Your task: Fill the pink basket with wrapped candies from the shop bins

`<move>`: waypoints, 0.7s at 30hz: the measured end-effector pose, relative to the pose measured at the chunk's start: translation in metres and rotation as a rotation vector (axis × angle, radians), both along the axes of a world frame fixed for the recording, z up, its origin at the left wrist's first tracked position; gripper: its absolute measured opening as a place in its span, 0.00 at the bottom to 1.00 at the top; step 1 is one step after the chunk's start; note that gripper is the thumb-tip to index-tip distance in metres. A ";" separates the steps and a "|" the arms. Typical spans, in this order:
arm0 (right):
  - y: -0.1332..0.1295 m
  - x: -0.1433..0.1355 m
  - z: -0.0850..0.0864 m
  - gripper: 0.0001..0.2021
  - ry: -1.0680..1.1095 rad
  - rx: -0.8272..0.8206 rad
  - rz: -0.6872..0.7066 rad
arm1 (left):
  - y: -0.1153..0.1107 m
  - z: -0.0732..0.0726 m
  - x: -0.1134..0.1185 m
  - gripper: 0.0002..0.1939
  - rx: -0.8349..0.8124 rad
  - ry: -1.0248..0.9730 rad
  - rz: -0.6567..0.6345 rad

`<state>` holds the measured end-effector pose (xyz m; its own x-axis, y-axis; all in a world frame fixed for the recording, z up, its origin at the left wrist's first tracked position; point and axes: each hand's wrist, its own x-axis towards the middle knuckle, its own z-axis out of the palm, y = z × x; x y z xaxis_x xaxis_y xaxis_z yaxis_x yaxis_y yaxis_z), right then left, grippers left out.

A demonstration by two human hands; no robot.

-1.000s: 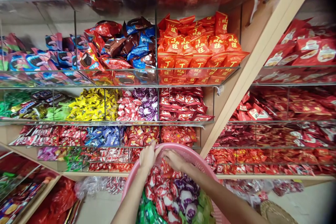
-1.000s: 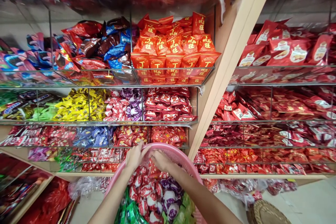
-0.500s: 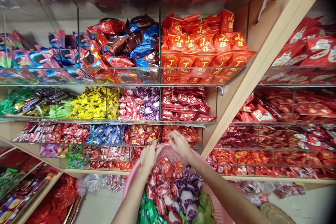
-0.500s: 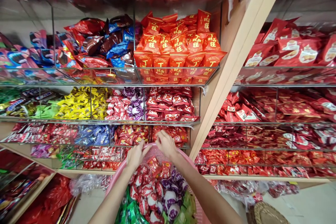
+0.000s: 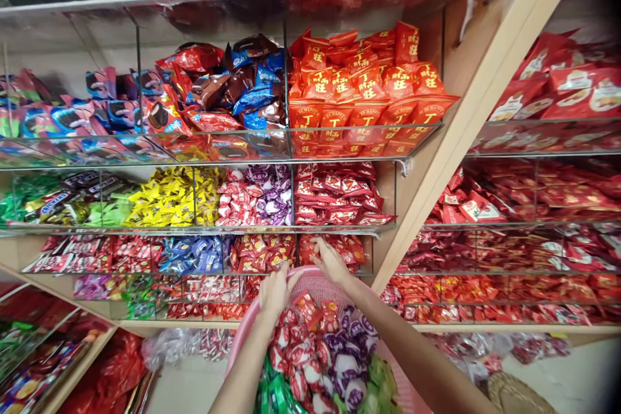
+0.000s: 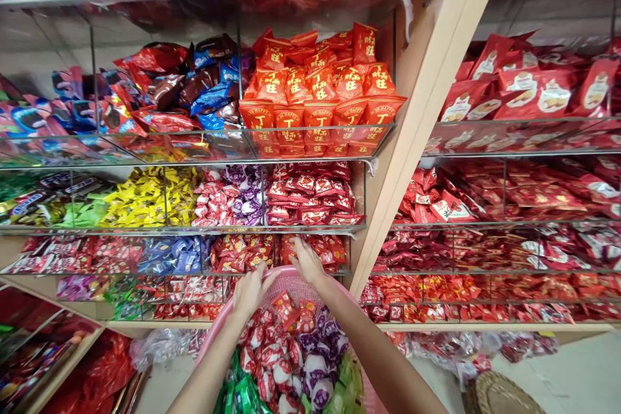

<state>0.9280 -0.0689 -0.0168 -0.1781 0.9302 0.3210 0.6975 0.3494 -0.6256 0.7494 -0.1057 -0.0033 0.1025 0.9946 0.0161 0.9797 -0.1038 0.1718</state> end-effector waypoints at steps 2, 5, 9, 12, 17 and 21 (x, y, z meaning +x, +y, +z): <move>-0.002 0.004 0.003 0.14 0.010 0.027 0.035 | 0.000 0.001 0.000 0.28 0.001 -0.001 -0.005; -0.006 0.009 0.010 0.07 0.055 0.072 0.053 | 0.000 0.001 0.000 0.28 0.001 0.002 -0.011; -0.019 0.016 0.029 0.09 0.229 0.170 0.001 | 0.001 0.000 0.000 0.28 -0.012 0.002 -0.009; -0.034 0.020 0.041 0.10 0.354 0.187 -0.044 | 0.001 0.000 0.000 0.28 -0.016 0.010 0.003; -0.056 0.021 0.027 0.10 0.421 -0.060 0.077 | 0.000 -0.001 0.000 0.27 -0.024 -0.007 0.000; -0.066 0.020 -0.004 0.08 0.329 -0.237 0.152 | 0.000 0.000 0.000 0.27 -0.032 0.010 0.010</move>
<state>0.9477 -0.1351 -0.0208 -0.2426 0.9561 0.1640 0.3989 0.2525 -0.8815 0.7495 -0.1052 -0.0036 0.0930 0.9955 -0.0164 0.9823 -0.0890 0.1648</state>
